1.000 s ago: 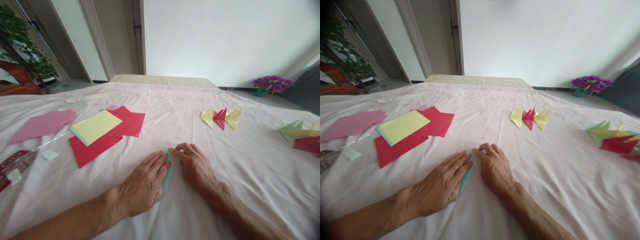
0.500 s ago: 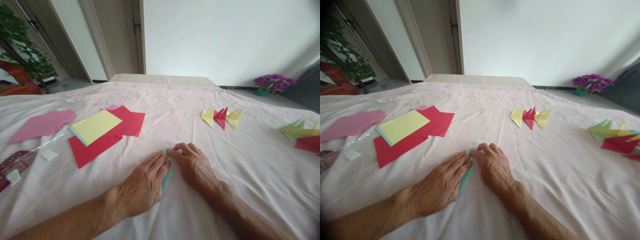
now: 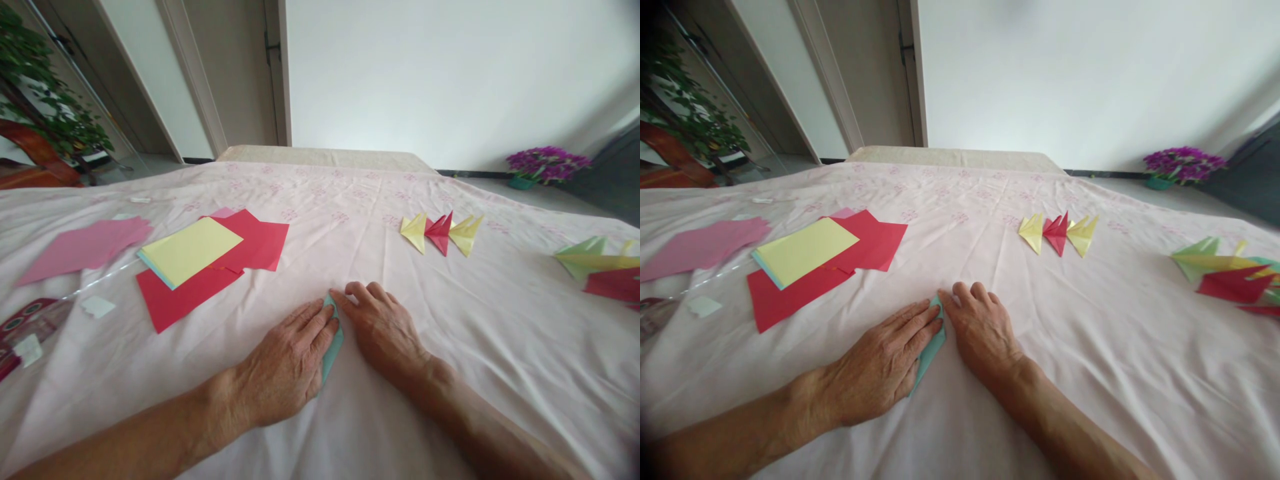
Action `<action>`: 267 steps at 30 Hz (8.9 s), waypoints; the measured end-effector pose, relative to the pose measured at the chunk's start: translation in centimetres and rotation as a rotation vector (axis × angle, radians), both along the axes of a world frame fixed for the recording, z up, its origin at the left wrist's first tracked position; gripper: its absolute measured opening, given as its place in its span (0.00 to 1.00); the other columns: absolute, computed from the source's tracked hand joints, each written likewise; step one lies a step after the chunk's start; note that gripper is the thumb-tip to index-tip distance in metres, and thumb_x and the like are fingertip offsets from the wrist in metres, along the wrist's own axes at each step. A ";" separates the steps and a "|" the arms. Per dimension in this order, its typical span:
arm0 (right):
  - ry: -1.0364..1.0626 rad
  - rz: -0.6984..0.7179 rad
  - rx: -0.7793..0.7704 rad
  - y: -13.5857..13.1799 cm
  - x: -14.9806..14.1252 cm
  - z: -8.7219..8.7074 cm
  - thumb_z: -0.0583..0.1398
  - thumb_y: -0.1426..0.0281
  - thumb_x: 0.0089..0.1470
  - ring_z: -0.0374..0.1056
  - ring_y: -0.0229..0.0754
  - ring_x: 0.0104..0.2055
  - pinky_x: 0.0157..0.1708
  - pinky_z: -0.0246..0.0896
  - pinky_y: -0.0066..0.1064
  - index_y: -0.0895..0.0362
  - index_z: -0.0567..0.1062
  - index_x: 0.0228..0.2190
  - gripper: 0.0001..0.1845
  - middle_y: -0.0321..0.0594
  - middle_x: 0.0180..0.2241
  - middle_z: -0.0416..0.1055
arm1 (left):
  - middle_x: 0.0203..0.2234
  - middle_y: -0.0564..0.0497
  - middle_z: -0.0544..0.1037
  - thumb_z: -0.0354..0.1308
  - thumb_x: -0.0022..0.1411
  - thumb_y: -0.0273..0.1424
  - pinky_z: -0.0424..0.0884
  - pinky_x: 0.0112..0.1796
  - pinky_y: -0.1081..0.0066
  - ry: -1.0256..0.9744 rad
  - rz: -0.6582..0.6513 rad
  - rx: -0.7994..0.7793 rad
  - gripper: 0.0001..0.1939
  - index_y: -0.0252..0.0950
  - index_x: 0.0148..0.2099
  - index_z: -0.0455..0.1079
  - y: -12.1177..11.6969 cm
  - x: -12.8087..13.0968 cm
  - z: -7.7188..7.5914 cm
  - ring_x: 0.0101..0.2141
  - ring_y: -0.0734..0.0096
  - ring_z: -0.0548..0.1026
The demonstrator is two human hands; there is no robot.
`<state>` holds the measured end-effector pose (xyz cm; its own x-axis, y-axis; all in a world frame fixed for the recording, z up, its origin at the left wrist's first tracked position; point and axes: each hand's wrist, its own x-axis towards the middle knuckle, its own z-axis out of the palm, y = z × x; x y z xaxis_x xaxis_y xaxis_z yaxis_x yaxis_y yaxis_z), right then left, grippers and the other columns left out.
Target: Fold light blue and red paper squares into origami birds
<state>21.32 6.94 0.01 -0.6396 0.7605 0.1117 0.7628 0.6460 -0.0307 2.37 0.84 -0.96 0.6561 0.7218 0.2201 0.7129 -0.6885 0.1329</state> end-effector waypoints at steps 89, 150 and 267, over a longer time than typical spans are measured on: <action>0.185 -0.024 0.015 2.2 0.9 -1.7 0.53 0.79 0.57 0.61 0.46 0.39 0.36 0.58 0.34 0.47 0.66 0.57 0.29 0.43 0.44 0.69 | 0.64 0.37 0.57 0.48 0.63 0.27 0.52 0.62 0.54 0.049 0.018 -0.011 0.27 0.29 0.64 0.54 -0.8 -0.2 -0.1 0.65 0.55 0.52; 0.788 -0.024 -0.214 -4.7 0.9 -0.7 0.54 0.68 0.60 0.69 0.39 0.32 0.33 0.62 0.28 0.55 0.77 0.33 0.12 0.37 0.30 0.75 | 0.38 0.48 0.75 0.59 0.62 0.35 0.68 0.46 0.65 -0.743 0.274 -0.068 0.07 0.39 0.38 0.76 0.1 -0.5 0.1 0.42 0.65 0.72; 1.107 0.061 0.099 -8.9 0.6 1.1 0.65 0.75 0.51 0.64 0.37 0.28 0.27 0.61 0.29 0.53 0.68 0.30 0.10 0.33 0.26 0.68 | 0.32 0.52 0.78 0.63 0.56 0.25 0.72 0.35 0.74 -1.146 0.311 -0.092 0.05 0.37 0.37 0.75 -4.1 1.3 -0.2 0.33 0.70 0.76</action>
